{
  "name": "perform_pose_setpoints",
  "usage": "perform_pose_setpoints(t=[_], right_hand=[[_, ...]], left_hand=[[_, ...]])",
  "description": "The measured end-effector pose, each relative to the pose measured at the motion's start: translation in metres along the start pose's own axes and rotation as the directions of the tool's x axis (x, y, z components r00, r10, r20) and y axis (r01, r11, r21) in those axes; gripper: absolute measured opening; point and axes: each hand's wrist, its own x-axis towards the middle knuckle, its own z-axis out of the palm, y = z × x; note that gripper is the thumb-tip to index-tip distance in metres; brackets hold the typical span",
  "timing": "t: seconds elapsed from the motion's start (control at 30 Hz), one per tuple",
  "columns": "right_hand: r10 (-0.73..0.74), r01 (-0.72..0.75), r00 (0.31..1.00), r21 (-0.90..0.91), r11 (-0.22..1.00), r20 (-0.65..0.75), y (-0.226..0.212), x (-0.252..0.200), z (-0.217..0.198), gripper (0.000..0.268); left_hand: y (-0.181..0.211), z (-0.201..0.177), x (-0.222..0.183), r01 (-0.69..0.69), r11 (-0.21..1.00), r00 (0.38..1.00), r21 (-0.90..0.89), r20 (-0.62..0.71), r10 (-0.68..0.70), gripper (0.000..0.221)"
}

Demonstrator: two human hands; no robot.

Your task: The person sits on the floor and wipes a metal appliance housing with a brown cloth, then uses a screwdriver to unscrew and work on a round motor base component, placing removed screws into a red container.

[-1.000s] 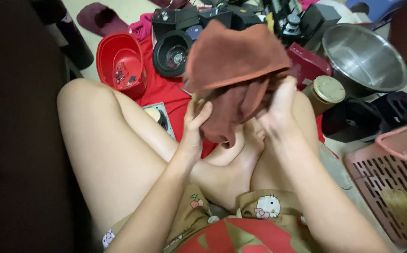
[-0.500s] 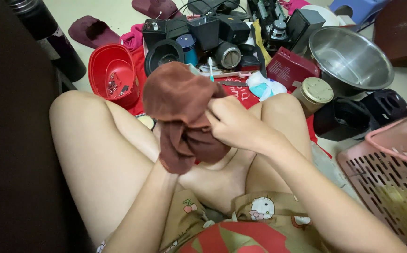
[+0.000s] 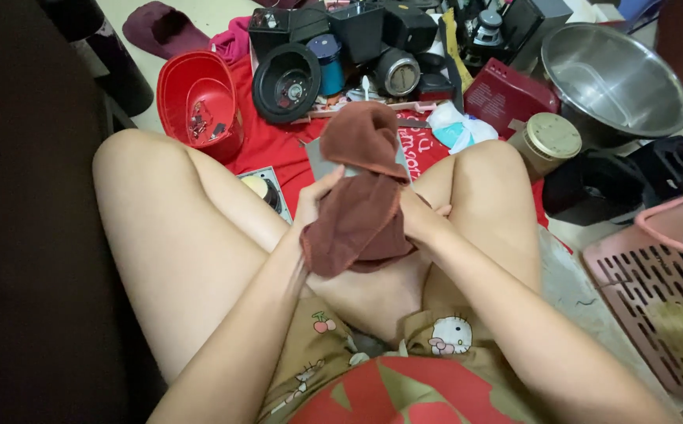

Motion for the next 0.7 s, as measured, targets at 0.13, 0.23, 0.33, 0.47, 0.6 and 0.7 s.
perform_pose_setpoints(t=[0.13, 0.23, 0.33, 0.47, 0.6, 0.7], right_hand=[[0.046, -0.035, 0.995, 0.124, 0.992, -0.089, 0.002, -0.005, -0.011, 0.037], [0.087, -0.059, 0.988, 0.205, 0.977, -0.128, 0.004, -0.011, -0.021, 0.039], [0.119, -0.063, 0.975, 0.283, 0.957, -0.186, 0.001, -0.013, -0.019, 0.042], [0.156, -0.064, 0.961, 0.367, 0.928, -0.227, -0.001, -0.009, -0.018, 0.045], [0.208, -0.045, 0.932, 0.476, 0.878, -0.296, -0.003, -0.009, -0.041, 0.049], [0.243, -0.022, 0.907, 0.538, 0.843, -0.343, -0.005, -0.013, -0.063, 0.052]], left_hand=[[0.002, 0.029, -0.040, 0.045, 0.994, 0.999, 0.102, 0.013, -0.046, 0.034], [0.010, 0.027, -0.034, 0.039, 0.992, 0.998, 0.122, 0.051, -0.046, 0.033], [0.004, 0.010, -0.012, 0.063, 0.997, 0.992, 0.049, 0.107, -0.068, 0.029], [0.006, -0.005, 0.001, 0.072, 0.997, 0.988, 0.022, 0.137, -0.074, 0.030], [0.007, 0.010, -0.014, -0.087, 0.996, 0.994, 0.035, 0.064, 0.085, 0.051], [0.010, 0.004, -0.009, -0.170, 0.985, 0.985, 0.001, 0.034, 0.170, 0.059]])
